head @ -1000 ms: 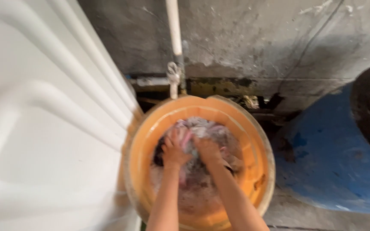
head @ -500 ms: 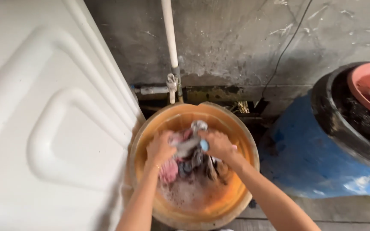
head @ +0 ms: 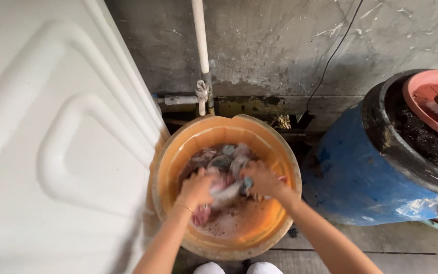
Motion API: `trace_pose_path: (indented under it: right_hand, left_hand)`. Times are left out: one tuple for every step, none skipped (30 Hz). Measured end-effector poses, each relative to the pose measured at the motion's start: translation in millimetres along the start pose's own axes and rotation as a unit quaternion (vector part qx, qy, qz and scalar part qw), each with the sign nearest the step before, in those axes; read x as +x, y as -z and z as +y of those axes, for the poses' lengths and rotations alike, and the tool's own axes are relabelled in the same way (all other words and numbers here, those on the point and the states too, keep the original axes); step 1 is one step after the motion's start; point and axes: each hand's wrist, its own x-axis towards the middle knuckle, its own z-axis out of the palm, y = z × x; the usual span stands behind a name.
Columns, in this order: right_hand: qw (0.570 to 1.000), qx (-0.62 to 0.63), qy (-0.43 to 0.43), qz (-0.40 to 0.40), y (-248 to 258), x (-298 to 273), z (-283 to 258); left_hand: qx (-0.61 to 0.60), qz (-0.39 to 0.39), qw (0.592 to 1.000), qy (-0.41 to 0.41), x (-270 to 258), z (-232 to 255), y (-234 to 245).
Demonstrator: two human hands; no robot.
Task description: Washing clothes by hand using a plastic wash bucket and soap water.
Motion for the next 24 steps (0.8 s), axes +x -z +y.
trace_pose_path:
  right_hand:
    - [1.0, 0.0, -0.001, -0.002, -10, 0, -13]
    - [1.0, 0.005, -0.013, -0.003, -18, 2, -24]
    - [1.0, 0.01, -0.025, -0.004, -27, 4, -36]
    - [1.0, 0.011, -0.024, -0.005, -23, 11, -45]
    - [0.999, -0.034, -0.033, -0.026, -19, 18, -55]
    - [0.995, -0.081, -0.043, -0.046, -15, 25, -62]
    - [0.995, -0.081, -0.043, -0.047, -12, 35, -61]
    - [0.994, -0.016, -0.074, -0.079, -8, 45, -58]
    - [0.987, 0.049, -0.106, -0.11, -5, 56, -55]
    - [0.986, 0.055, -0.106, -0.113, -45, 85, -36]
    - [0.993, 0.013, -0.114, -0.004, -85, 113, -19]
    - [0.986, -0.032, -0.125, 0.103, -125, 139, -2]
    - [0.987, -0.029, -0.123, 0.098, -129, 141, -7]
    - [0.986, -0.024, -0.134, 0.096, -130, 142, -11]
    - [0.985, -0.019, -0.145, 0.094, -131, 143, -15]
    - [0.983, -0.015, -0.157, 0.095, -128, 145, -17]
    - [0.981, -0.01, -0.169, 0.097, -125, 146, -20]
    - [0.978, -0.006, -0.181, 0.098, -122, 148, -24]
    - [0.976, -0.001, -0.193, 0.1, -119, 149, -28]
    - [0.974, 0.005, -0.205, 0.098, -119, 147, -35]
    - [0.972, 0.01, -0.216, 0.096, -119, 144, -42]
    - [0.972, 0.012, -0.216, 0.094, -109, 141, -46]
    - [0.971, -0.08, -0.216, 0.067, -97, 138, -50]
    - [0.96, -0.172, -0.215, 0.048, -78, 141, -52]
  left_hand:
    - [-0.002, -0.001, 1.0, 0.0, 0, 8, -6]
    - [0.057, -0.013, 0.998, 0.002, 1, 16, -10]
    - [0.115, -0.024, 0.993, 0.004, 3, 23, -15]
    - [0.116, -0.025, 0.993, 0.005, 1, 27, -4]
    - [0.122, -0.061, 0.99, 0.032, 0, 30, 7]
    - [0.127, -0.096, 0.985, 0.059, 0, 35, 17]
    - [0.127, -0.096, 0.985, 0.059, 16, 22, 2]
    - [0.07, -0.102, 0.988, 0.093, 32, 10, -13]
    - [0.012, -0.108, 0.986, 0.126, 49, -2, -29]
    - [0.015, -0.114, 0.985, 0.128, 57, -8, -36]
    - [-0.03, -0.037, 0.987, 0.155, 65, -13, -44]
    - [-0.078, 0.042, 0.979, 0.184, 71, -17, -54]
    - [-0.078, 0.037, 0.978, 0.188, 90, -34, -85]
    - [-0.102, 0.08, 0.967, 0.22, 110, -50, -116]
    - [-0.125, 0.121, 0.952, 0.253, 129, -65, -146]
    - [-0.125, 0.12, 0.952, 0.254, 134, -67, -150]
    - [-0.125, 0.133, 0.948, 0.261, 139, -69, -153]
    - [-0.123, 0.146, 0.944, 0.269, 144, -72, -155]
    - [-0.123, 0.146, 0.944, 0.27, 136, -60, -135]
    - [-0.133, 0.202, 0.937, 0.252, 123, -48, -117]
    - [-0.141, 0.257, 0.928, 0.231, 111, -35, -99]
    - [-0.14, 0.254, 0.928, 0.233, 98, -26, -91]
    - [-0.136, 0.258, 0.929, 0.227, 85, -16, -83]
    - [-0.13, 0.268, 0.929, 0.218, 79, -8, -68]
